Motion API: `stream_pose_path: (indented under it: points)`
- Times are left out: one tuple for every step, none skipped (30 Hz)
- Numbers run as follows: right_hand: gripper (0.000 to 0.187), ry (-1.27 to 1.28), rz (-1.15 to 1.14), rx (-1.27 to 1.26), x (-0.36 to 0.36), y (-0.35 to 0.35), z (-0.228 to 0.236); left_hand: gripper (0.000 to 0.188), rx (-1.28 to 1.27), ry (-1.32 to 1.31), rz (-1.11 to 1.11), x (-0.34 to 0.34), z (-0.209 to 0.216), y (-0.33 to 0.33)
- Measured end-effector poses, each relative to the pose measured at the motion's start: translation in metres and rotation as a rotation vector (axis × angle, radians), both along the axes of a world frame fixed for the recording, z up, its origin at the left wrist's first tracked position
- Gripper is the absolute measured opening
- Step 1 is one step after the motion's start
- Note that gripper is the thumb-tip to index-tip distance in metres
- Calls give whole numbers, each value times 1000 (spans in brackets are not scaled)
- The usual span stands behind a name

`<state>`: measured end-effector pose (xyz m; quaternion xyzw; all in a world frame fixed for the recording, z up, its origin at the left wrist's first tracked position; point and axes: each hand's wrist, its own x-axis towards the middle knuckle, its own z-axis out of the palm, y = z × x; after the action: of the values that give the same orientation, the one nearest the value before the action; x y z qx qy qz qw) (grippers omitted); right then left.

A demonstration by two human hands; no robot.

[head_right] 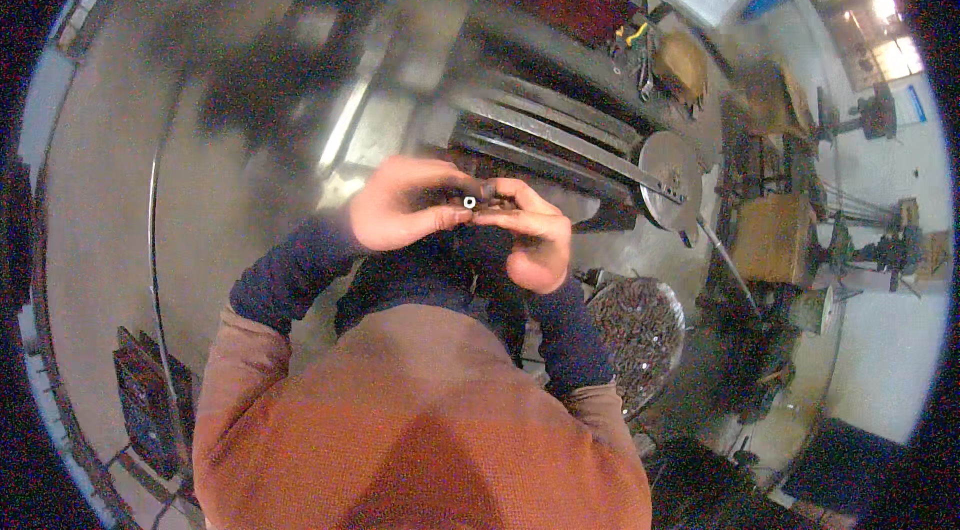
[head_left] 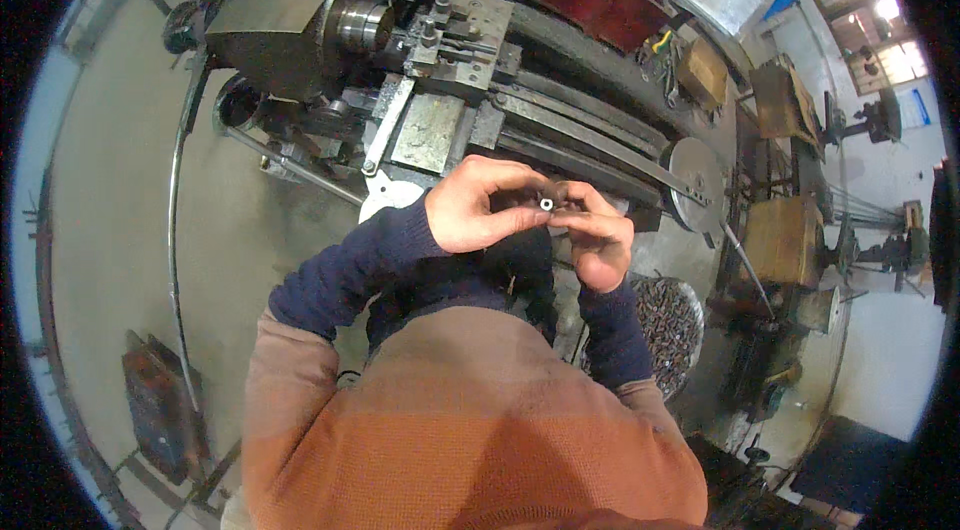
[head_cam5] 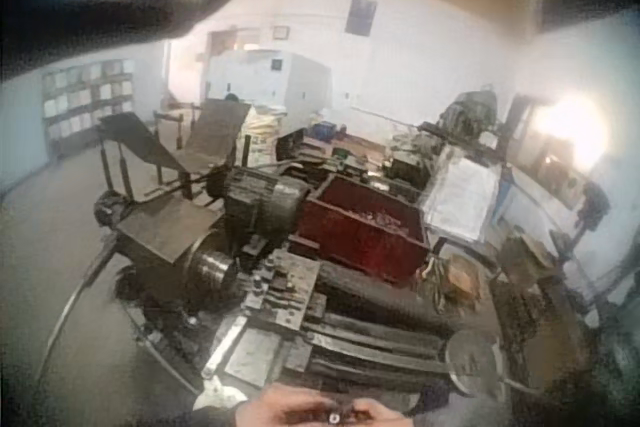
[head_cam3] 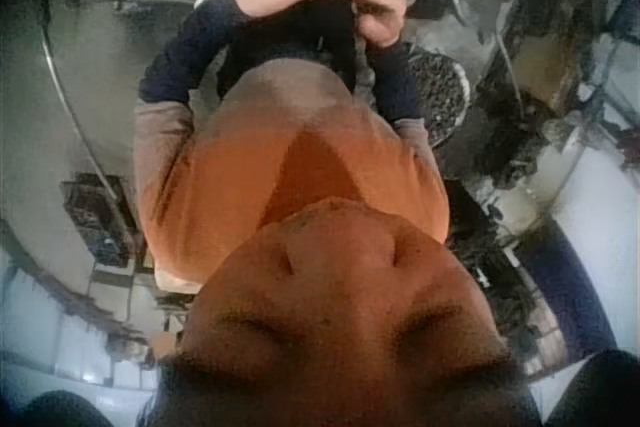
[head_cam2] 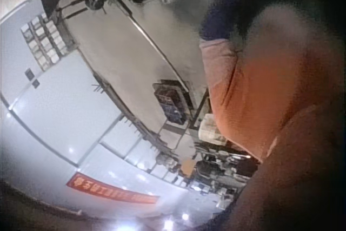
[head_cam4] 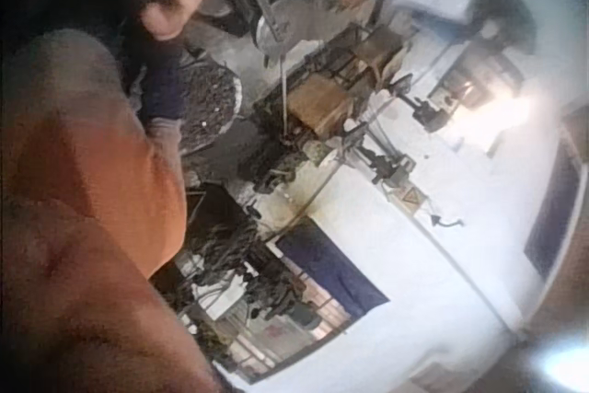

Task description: The person operates a metal lathe to machine small cylindrical metal parts. They repeatedly pick up a metal rod, insert it into the lathe chuck, engage the machine using levers, and remove the finished part, placing it into a collection bin.

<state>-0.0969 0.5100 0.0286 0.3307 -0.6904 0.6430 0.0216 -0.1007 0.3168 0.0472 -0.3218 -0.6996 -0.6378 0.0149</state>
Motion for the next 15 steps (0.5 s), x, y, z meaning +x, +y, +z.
stream_pose_path:
  points:
    - [28,4,8,25,-4,-2,-1,21,-83,70,26,-3,4,-6]
    - [28,9,17,49,-6,-5,0,21,-57,31,27,-4,2,-8]
    - [29,-42,14,54,-6,-10,4,21,-32,-8,28,-4,-2,-7]
    - [29,-23,35,58,-9,-13,5,20,12,17,56,-7,-4,-7]
    - [29,-3,58,61,-15,-15,5,20,-3,-35,70,-7,0,-11]
    - [30,32,88,113,-21,-19,9,19,-6,-4,106,-8,-1,-16]
    - [30,69,109,167,-25,-21,13,19,-7,28,134,-10,-4,-18]
    - [30,106,130,221,-30,-24,17,18,36,-30,138,-10,-6,-22]
    - [31,155,167,247,-35,-30,22,17,80,-88,142,-9,-7,-26]
    - [32,203,199,273,-40,-36,27,16,122,-147,140,-8,-8,-30]
    - [33,250,232,298,-45,-41,31,16,165,-205,150,-7,-8,-35]
    - [34,263,264,341,-52,-46,32,16,208,-263,159,-5,-6,-40]
    - [35,252,290,325,-57,-53,36,17,250,-320,169,-3,-4,-46]
    - [36,233,323,321,-62,-60,41,20,274,-405,215,1,3,-52]
    - [36,213,357,317,-65,-69,47,22,286,-348,223,-1,0,-58]
